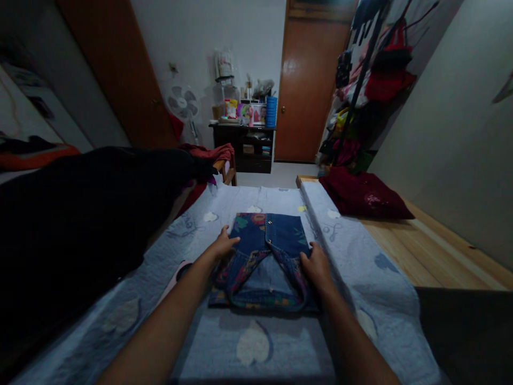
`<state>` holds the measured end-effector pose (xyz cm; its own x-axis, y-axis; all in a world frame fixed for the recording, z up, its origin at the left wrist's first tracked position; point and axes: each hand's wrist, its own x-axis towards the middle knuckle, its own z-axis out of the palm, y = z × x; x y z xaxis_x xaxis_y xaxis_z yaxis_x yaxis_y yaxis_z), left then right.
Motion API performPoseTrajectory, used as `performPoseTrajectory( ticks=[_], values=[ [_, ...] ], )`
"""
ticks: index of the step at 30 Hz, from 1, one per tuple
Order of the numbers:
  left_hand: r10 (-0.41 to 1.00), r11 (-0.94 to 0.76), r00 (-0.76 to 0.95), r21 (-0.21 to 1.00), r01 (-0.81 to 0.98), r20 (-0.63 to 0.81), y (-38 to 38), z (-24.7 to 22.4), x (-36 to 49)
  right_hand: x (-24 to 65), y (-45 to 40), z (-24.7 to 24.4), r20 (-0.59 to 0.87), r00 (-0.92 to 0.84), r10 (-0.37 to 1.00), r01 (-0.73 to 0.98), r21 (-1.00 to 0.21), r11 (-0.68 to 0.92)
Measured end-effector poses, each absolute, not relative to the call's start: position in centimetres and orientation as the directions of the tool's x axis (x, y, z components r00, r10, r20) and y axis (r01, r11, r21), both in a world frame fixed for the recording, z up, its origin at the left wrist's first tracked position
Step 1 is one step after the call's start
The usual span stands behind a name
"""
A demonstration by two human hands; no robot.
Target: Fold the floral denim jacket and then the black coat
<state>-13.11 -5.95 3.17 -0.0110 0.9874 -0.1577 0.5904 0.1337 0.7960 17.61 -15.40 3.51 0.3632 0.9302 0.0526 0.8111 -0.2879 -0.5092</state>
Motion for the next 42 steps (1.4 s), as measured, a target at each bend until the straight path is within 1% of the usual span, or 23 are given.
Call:
performPoseTrajectory(
  ticks=[2, 3, 5, 7, 9, 11, 16, 20, 22, 28, 31, 33, 36, 39, 42],
  values=[
    [0.965, 0.252, -0.035, 0.874, 0.416, -0.261, -7.6, 3.6, -13.7, 17.8, -15.1, 3.9, -0.012, 0.393, 0.919, 0.757, -0.563, -0.331],
    [0.945, 0.317, -0.037, 0.889, 0.329, -0.324, -8.4, 3.8, -13.9, 18.0, -15.0, 4.1, -0.047, 0.41, 0.911, 0.717, -0.6, -0.354],
    [0.907, 0.415, -0.015, 0.884, 0.216, -0.422, -9.8, 4.3, -14.2, 18.2, -14.8, 4.3, -0.15, 0.438, 0.886, 0.579, -0.707, -0.405],
    [0.877, 0.47, 0.047, 0.873, 0.129, -0.479, -11.1, 4.9, -14.3, 18.4, -14.7, 4.6, -0.256, 0.427, 0.867, 0.418, -0.795, -0.441],
    [0.847, 0.515, 0.142, 0.857, 0.022, -0.513, -12.2, 5.4, -14.2, 18.5, -14.6, 4.8, -0.323, 0.376, 0.869, 0.308, -0.84, -0.446],
    [0.823, 0.549, 0.217, 0.832, -0.072, -0.524, -13.1, 5.9, -14.1, 18.4, -14.7, 5.2, -0.358, 0.314, 0.879, 0.25, -0.862, -0.44],
    [0.827, 0.549, 0.275, 0.808, -0.213, -0.489, -14.4, 6.4, -13.9, 17.5, -14.9, 6.5, -0.398, 0.193, 0.897, 0.083, -0.904, -0.419],
    [0.808, 0.576, 0.338, 0.769, -0.278, -0.482, -14.7, 6.2, -14.1, 16.8, -14.8, 7.4, -0.475, 0.114, 0.872, -0.127, -0.878, -0.462],
    [0.793, 0.601, 0.336, 0.742, -0.297, -0.508, -14.7, 6.1, -14.1, 16.7, -14.6, 7.6, -0.498, 0.081, 0.864, -0.179, -0.86, -0.478],
    [0.703, 0.708, 0.229, 0.635, -0.308, -0.673, -13.7, 6.5, -13.1, 17.2, -13.5, 7.6, -0.573, 0.02, 0.819, -0.178, -0.808, -0.561],
    [0.681, 0.727, 0.205, 0.616, -0.304, -0.703, -13.2, 7.1, -12.8, 17.4, -13.2, 7.7, -0.582, -0.005, 0.813, -0.165, -0.802, -0.574],
    [0.675, 0.735, 0.236, 0.613, -0.288, -0.699, -13.2, 7.3, -12.8, 17.3, -13.2, 7.7, -0.569, -0.024, 0.822, -0.166, -0.809, -0.564],
    [0.716, 0.697, 0.283, 0.675, -0.243, -0.638, -13.3, 7.6, -12.9, 17.2, -13.3, 7.5, -0.502, -0.06, 0.863, -0.181, -0.845, -0.504],
    [0.807, 0.581, 0.267, 0.787, -0.205, -0.526, -13.5, 7.7, -12.7, 17.0, -13.3, 7.1, -0.419, -0.078, 0.904, -0.18, -0.886, -0.427],
    [0.875, 0.46, 0.251, 0.873, -0.161, -0.414, -13.3, 7.5, -12.4, 16.8, -13.4, 7.0, -0.388, -0.04, 0.921, -0.148, -0.909, -0.39]
  ],
)
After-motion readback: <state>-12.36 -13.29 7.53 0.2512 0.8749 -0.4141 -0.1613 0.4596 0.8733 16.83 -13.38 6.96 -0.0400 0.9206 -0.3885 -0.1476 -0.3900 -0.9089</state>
